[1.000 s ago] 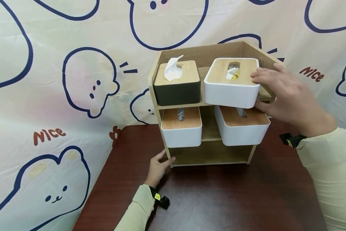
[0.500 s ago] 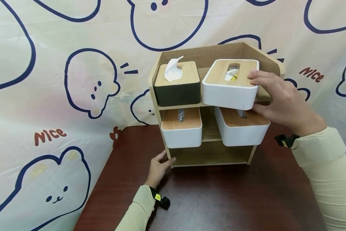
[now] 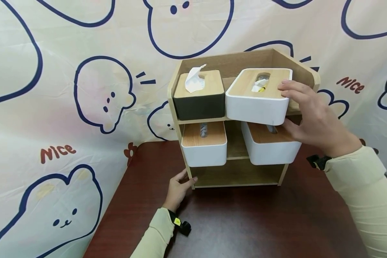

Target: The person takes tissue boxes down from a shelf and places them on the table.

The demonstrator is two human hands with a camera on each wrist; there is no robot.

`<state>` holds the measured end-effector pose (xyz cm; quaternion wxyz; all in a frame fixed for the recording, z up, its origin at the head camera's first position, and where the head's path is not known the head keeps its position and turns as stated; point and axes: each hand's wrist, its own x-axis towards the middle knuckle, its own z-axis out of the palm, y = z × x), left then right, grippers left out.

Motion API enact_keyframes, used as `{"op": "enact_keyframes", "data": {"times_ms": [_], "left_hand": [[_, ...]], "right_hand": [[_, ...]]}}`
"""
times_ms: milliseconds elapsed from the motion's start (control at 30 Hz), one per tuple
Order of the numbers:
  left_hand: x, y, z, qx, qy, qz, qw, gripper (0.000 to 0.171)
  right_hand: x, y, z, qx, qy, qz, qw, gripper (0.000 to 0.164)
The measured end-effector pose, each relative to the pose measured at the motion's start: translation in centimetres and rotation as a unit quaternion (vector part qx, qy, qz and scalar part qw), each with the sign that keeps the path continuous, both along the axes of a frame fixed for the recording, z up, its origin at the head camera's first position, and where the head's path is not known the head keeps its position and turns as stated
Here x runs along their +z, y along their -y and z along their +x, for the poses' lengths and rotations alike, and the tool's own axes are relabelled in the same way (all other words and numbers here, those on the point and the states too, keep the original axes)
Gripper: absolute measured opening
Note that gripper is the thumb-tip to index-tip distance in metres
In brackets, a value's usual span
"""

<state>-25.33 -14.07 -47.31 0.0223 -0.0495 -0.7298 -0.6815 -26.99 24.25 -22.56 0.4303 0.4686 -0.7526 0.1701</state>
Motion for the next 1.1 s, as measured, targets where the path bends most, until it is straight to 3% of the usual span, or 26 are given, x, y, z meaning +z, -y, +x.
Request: {"op": "enact_keyframes", "data": {"times_ms": [200, 367, 467, 533, 633, 700, 833, 1100], "left_hand": [[-1.0, 0.1, -0.2, 0.003, 0.002, 0.0, 1.0, 0.059], [-3.0, 0.5, -1.6, 0.009, 0.003, 0.002, 1.0, 0.061], [-3.4, 0.5, -1.8, 0.012, -0.005, 0.008, 0.9999, 0.062], [-3.4, 0.5, -1.9, 0.014, -0.009, 0.01, 0.9998, 0.063], [-3.3, 0.5, -1.9, 0.014, -0.014, 0.012, 0.9997, 0.063], [-3.3, 0.5, -1.9, 0.015, -0.016, 0.011, 0.9997, 0.063], [-3.3, 0.5, -1.9, 0.017, -0.022, 0.005, 0.9996, 0.064], [-3.2, 0.4, -1.9, 0.007, -0.019, 0.016, 0.9997, 0.061]], "right_hand": [[0.0, 0.0, 0.2, -0.011, -0.01, 0.019, 1.0, 0.05], [0.3, 0.2, 0.7, -0.023, -0.013, 0.039, 0.999, 0.078], [0.5, 0.3, 1.0, -0.035, -0.025, 0.045, 0.998, 0.085], [0.7, 0.3, 1.1, -0.04, -0.032, 0.046, 0.998, 0.081], [1.0, 0.4, 1.3, -0.041, -0.046, 0.045, 0.997, 0.053], [1.1, 0.5, 1.4, -0.037, -0.056, 0.045, 0.997, 0.043], [1.6, 0.7, 1.7, -0.035, -0.075, 0.046, 0.996, 0.052], [2.5, 1.2, 2.3, 0.001, -0.119, 0.041, 0.992, 0.042]]}}
